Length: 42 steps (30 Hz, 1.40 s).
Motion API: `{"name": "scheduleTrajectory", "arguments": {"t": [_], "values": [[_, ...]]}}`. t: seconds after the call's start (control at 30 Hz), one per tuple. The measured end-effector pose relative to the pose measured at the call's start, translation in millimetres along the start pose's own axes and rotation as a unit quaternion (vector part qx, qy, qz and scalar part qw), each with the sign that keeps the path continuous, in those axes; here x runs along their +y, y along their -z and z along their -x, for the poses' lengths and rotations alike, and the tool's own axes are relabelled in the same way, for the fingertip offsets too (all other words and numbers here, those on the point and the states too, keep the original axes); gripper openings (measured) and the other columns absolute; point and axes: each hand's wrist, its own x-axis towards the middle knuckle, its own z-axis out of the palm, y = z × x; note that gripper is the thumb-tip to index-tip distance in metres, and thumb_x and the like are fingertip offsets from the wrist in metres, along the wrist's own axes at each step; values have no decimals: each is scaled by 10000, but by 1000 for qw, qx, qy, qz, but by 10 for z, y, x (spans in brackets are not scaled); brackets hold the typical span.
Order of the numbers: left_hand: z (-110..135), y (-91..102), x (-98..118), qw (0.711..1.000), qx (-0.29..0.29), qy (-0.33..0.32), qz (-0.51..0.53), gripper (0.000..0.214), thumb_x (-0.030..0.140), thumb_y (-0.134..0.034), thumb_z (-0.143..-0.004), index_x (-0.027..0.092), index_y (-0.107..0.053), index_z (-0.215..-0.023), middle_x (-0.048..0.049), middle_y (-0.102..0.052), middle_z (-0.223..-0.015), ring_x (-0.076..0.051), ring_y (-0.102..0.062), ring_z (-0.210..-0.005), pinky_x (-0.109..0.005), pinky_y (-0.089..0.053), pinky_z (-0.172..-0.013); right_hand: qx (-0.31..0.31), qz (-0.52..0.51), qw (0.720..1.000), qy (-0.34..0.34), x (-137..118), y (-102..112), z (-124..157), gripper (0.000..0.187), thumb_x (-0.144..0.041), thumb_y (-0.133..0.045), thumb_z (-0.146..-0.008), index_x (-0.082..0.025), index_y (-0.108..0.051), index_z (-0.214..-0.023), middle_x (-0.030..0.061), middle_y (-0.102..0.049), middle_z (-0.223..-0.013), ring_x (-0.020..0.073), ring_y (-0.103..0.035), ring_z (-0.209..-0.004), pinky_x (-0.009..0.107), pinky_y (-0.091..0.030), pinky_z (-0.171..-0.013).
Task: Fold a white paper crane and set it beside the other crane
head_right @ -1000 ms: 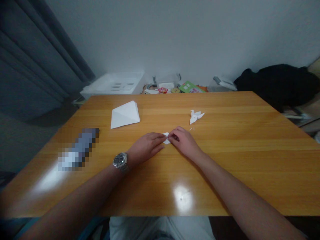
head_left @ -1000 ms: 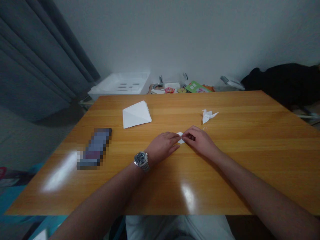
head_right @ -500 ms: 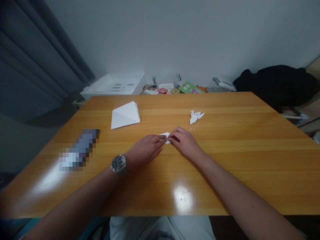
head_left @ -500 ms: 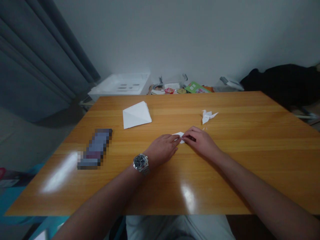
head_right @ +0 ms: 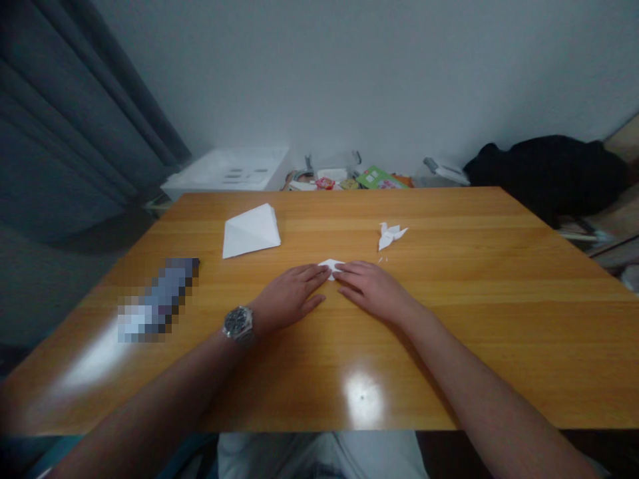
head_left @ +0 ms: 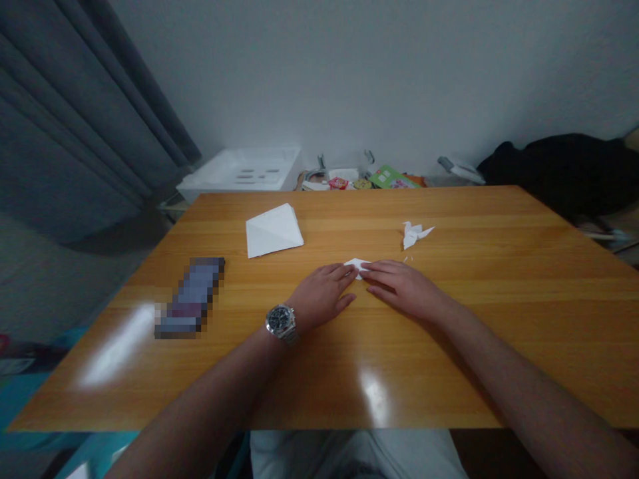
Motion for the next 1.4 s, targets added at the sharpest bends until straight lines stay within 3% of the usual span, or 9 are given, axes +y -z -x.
{"name": "scheduleTrajectory", "arguments": {"t": [0.23, 0.4, 1.4], "values": [[-2, 23, 2, 1000, 5, 4, 12, 494, 384, -488, -1002, 179, -480, -1452, -120, -508, -1491, -249, -481, -1362, -407, -356, -1156, 8, 20, 1000, -11, -10, -9, 22, 415, -265, -605, -952, -270, -611, -1367, 118, -602, -1422, 305, -568, -1301, 567, -448, -1092], [-10, 27, -7, 1000, -14, 5, 16, 519, 399, -484, -1008, 160, -462, -1468, -122, -481, -1522, -253, -460, -1394, -405, -345, -1174, -15, 23, 999, -23, -23, -8, 37, 424, -276, -573, -972, -229, -591, -1393, 142, -571, -1453, 304, -552, -1328, 535, -457, -1102], [-9, 66, -4, 1000, -18, 17, -18, 511, 453, -446, -1019, 223, -478, -1474, -84, -494, -1512, -256, -487, -1353, -414, -384, -1135, -32, 80, 996, -24, -79, 13, 38, 429, -308, -494, -1006, -157, -575, -1400, 167, -588, -1428, 303, -567, -1309, 515, -469, -1102]]}}
